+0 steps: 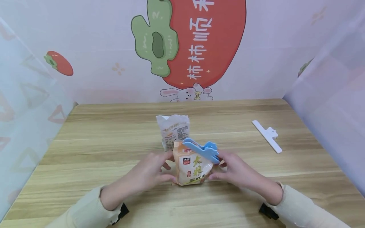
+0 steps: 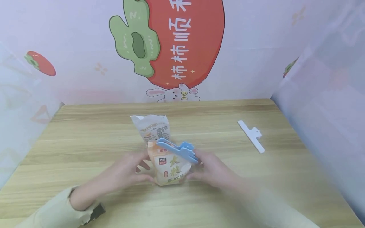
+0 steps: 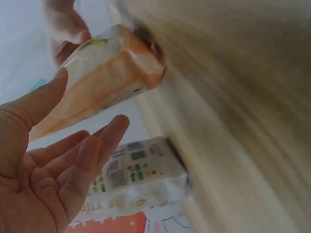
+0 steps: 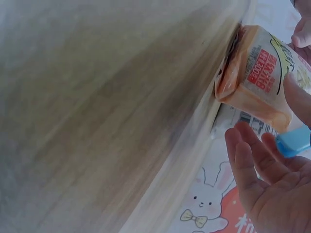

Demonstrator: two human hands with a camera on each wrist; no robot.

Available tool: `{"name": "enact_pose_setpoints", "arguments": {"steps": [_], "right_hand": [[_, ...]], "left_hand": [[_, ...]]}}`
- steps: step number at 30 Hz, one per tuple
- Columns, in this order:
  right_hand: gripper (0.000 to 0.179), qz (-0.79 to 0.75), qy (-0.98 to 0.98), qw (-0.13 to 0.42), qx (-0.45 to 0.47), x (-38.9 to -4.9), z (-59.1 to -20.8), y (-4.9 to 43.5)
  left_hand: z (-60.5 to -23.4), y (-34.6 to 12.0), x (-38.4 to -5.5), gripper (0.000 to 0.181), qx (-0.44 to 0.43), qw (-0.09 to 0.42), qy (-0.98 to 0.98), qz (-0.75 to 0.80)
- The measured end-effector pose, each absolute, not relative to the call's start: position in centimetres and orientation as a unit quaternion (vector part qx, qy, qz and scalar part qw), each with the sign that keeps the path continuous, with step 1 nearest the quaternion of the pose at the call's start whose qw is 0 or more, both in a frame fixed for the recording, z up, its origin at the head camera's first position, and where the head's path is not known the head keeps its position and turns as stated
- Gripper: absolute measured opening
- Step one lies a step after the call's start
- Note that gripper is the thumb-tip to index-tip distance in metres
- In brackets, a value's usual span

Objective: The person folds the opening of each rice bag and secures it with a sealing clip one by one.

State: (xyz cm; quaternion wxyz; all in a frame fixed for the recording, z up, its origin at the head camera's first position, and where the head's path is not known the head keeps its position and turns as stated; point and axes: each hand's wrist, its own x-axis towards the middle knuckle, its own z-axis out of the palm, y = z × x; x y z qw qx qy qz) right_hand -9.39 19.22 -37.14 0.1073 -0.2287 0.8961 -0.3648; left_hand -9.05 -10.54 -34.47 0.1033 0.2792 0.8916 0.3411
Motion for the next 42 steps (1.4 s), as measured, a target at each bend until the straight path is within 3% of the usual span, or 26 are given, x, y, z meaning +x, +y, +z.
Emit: {"name": "enact_pose_setpoints", "arguments": {"steps": [5, 13, 21, 42], "right_hand": [[0.064, -0.36, 0.901, 0.112, -0.217, -9.2, -37.3, 18.8], [0.06, -0.375, 0.897, 0.124, -0.198, -9.1, -37.2, 18.3], [0.057, -0.389, 0.89, 0.126, -0.201, -9.1, -37.0, 18.2], [0.06, -0.39, 0.895, 0.121, -0.18, -9.2, -36.5, 20.0]], "left_hand": [[-35.3, -10.0, -8.7, 0.055, 0.255, 0.136, 0.873, 0.392], [-36.1, -9.5, -8.8, 0.045, 0.243, 0.146, 0.861, 0.422], [-36.1, -9.2, -9.0, 0.036, 0.242, 0.134, 0.865, 0.42], [-36.2, -7.0, -10.0, 0.041, 0.259, 0.114, 0.873, 0.397]]}}
